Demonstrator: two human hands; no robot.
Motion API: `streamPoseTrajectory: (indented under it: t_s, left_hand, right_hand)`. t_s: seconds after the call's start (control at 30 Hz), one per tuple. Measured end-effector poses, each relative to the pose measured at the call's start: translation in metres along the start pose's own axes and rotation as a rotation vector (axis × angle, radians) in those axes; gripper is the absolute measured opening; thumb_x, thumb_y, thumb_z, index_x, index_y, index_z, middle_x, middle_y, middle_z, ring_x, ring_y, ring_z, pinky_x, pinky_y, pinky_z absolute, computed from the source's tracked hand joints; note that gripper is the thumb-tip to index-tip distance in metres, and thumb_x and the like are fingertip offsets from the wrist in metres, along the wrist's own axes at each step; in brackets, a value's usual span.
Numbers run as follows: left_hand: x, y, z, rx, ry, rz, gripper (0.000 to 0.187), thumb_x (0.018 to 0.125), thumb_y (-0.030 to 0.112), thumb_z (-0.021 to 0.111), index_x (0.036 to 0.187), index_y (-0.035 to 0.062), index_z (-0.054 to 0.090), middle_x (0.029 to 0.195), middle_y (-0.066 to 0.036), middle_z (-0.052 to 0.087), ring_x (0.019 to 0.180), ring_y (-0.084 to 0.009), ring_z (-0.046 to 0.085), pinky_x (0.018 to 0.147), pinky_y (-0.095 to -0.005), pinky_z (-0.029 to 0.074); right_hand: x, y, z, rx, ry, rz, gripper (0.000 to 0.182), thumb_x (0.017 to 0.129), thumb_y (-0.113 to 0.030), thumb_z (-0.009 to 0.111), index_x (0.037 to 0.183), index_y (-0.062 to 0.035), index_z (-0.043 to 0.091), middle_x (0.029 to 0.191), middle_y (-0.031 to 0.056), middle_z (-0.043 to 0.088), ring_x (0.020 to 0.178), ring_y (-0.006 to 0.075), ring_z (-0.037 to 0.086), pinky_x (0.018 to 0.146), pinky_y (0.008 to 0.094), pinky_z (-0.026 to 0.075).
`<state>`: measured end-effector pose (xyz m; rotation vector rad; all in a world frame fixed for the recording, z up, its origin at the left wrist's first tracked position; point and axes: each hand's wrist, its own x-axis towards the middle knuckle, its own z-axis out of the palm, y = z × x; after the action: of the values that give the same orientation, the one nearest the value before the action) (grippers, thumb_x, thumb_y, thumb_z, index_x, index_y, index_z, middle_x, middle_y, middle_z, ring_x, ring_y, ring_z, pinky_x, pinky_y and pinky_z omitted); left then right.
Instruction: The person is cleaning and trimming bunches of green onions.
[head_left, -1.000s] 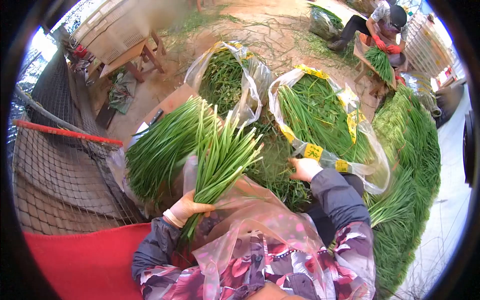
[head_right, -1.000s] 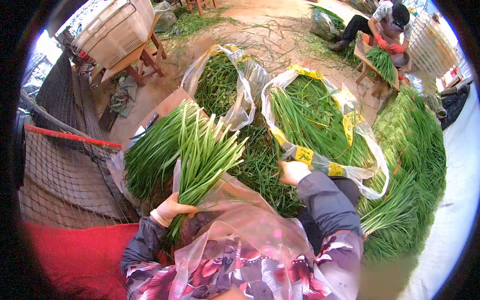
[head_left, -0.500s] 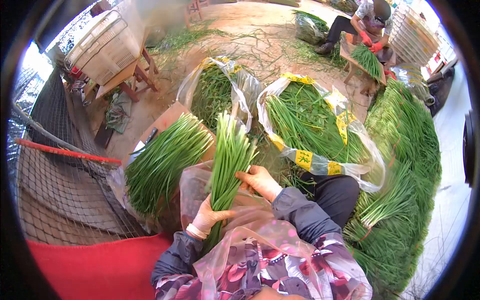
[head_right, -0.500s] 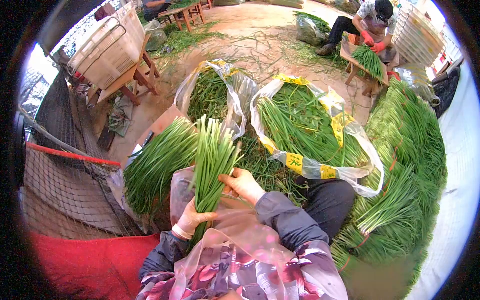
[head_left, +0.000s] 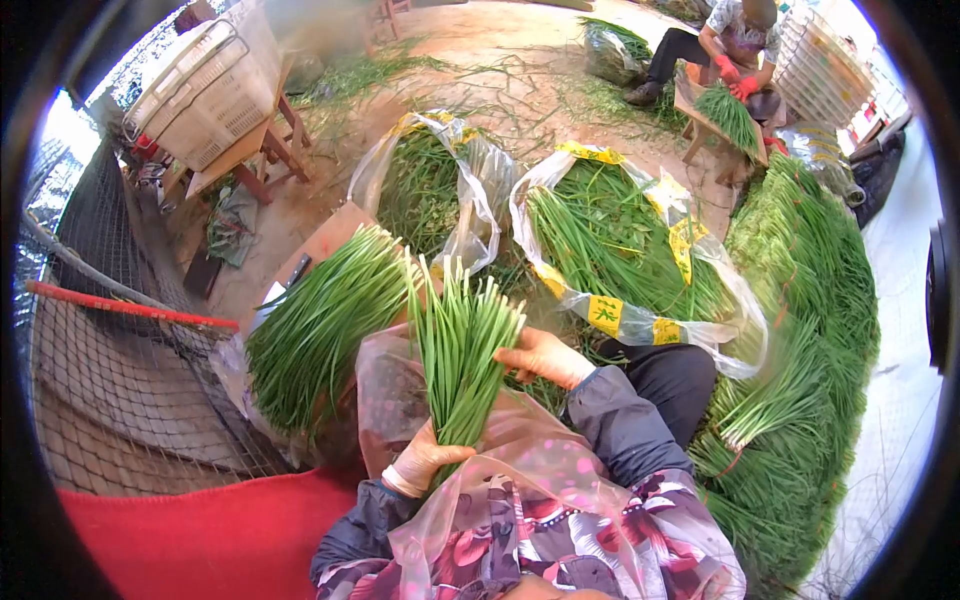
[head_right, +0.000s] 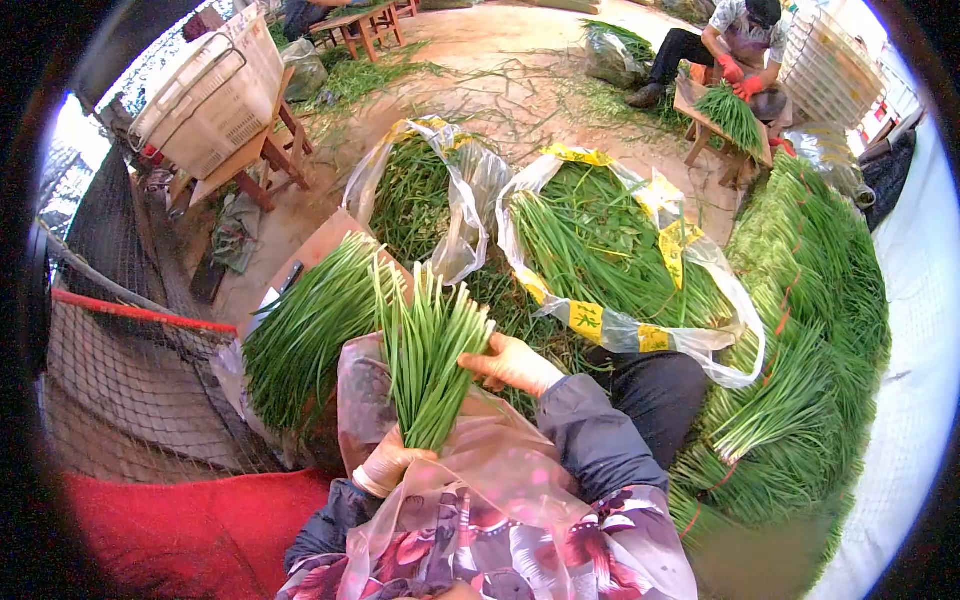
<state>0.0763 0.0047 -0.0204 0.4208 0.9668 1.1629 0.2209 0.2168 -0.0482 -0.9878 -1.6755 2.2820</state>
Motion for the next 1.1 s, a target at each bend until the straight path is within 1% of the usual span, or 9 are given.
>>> streamPoseTrajectory:
  t_s: [0.23,0.33,0.47,0.53,0.6,0.73,0.8,0.97,1.1]
  left_hand:
    - [0.005,-0.013,0.014,-0.019,0.030,-0.038,0.061,0.072,-0.003,0.072,0.129,0.0051,0.050,0.113,-0.006,0.061,0.101,-0.0167,0.060,0.087,-0.0300,0.048]
    - [-0.007,-0.011,0.007,0.010,0.064,-0.043,0.060,0.072,-0.003,0.071,0.128,0.0049,0.051,0.111,-0.006,0.061,0.097,-0.0168,0.061,0.083,-0.0295,0.049]
    - [-0.028,0.002,-0.012,0.049,0.168,-0.039,0.059,0.071,-0.004,0.071,0.126,0.0046,0.052,0.108,-0.007,0.062,0.092,-0.0169,0.062,0.078,-0.0288,0.051]
    - [-0.032,0.016,-0.019,0.040,0.172,-0.126,0.055,0.071,-0.007,0.068,0.123,0.0032,0.054,0.096,-0.006,0.063,0.073,-0.0143,0.061,0.060,-0.0247,0.048]
    - [-0.032,0.029,-0.016,-0.072,0.157,-0.182,0.052,0.071,-0.006,0.066,0.121,0.0018,0.054,0.082,-0.006,0.062,0.055,-0.0124,0.054,0.048,-0.0238,0.041]
    - [-0.020,0.024,-0.019,0.040,0.066,-0.208,0.042,0.071,-0.002,0.064,0.113,0.0004,0.056,0.071,-0.008,0.060,0.048,-0.0135,0.051,0.044,-0.0247,0.039]
    - [-0.018,0.011,-0.023,0.113,0.107,-0.212,0.039,0.071,0.000,0.065,0.110,0.0004,0.057,0.070,-0.009,0.059,0.048,-0.0135,0.051,0.043,-0.0246,0.038]
    - [-0.029,0.026,-0.020,0.022,0.111,-0.199,0.042,0.071,0.005,0.068,0.112,-0.0007,0.056,0.067,-0.011,0.058,0.046,-0.0145,0.051,0.042,-0.0248,0.038]
    - [-0.028,0.016,-0.054,-0.067,0.037,-0.105,0.042,0.073,0.005,0.065,0.113,-0.0013,0.054,0.066,-0.012,0.058,0.045,-0.0165,0.050,0.040,-0.0257,0.036]
  right_hand:
    - [0.057,0.026,-0.003,0.680,0.585,-0.191,0.023,0.092,-0.025,0.057,0.102,-0.0050,0.061,0.085,0.0043,0.063,0.073,0.0177,0.057,0.068,0.0315,0.047]
    - [0.079,0.017,-0.073,1.071,0.558,-0.288,0.014,0.090,-0.018,0.056,0.095,-0.0058,0.061,0.053,-0.0070,0.040,0.038,0.0078,0.029,0.035,0.0279,0.021]
    - [0.063,0.015,-0.145,-0.511,0.482,-0.602,0.037,0.083,-0.022,0.063,0.114,-0.0009,0.061,0.075,0.0067,0.065,0.061,0.0208,0.060,0.059,0.0361,0.048]
    - [0.019,-0.023,-0.101,-0.805,0.085,0.219,0.072,0.078,-0.030,0.069,0.137,0.0007,0.043,0.106,0.0178,0.067,0.101,0.0272,0.062,0.089,0.0347,0.047]
    - [0.028,0.012,-0.098,-0.604,-0.008,0.070,0.107,0.074,-0.031,0.076,0.151,-0.0081,0.005,0.144,0.0197,0.040,0.133,0.0280,0.038,0.108,0.0329,0.032]
    - [0.038,-0.003,-0.026,-0.006,-0.173,-0.474,0.087,0.080,-0.013,0.071,0.148,-0.0058,0.019,0.141,0.0164,0.043,0.129,0.0253,0.042,0.108,0.0355,0.032]
    - [0.068,0.019,-0.004,0.714,-0.047,0.024,0.043,0.084,-0.008,0.064,0.126,-0.0027,0.054,0.113,0.0081,0.063,0.103,0.0193,0.060,0.092,0.0317,0.046]
    - [0.077,0.015,-0.070,0.363,0.385,-0.358,0.024,0.089,-0.015,0.052,0.106,-0.0017,0.064,0.057,-0.0038,0.045,0.045,0.0086,0.038,0.042,0.0249,0.032]
    - [0.047,0.020,-0.132,0.300,0.338,-0.247,0.035,0.086,-0.022,0.064,0.113,-0.0003,0.060,0.068,0.0035,0.060,0.056,0.0118,0.052,0.051,0.0284,0.042]
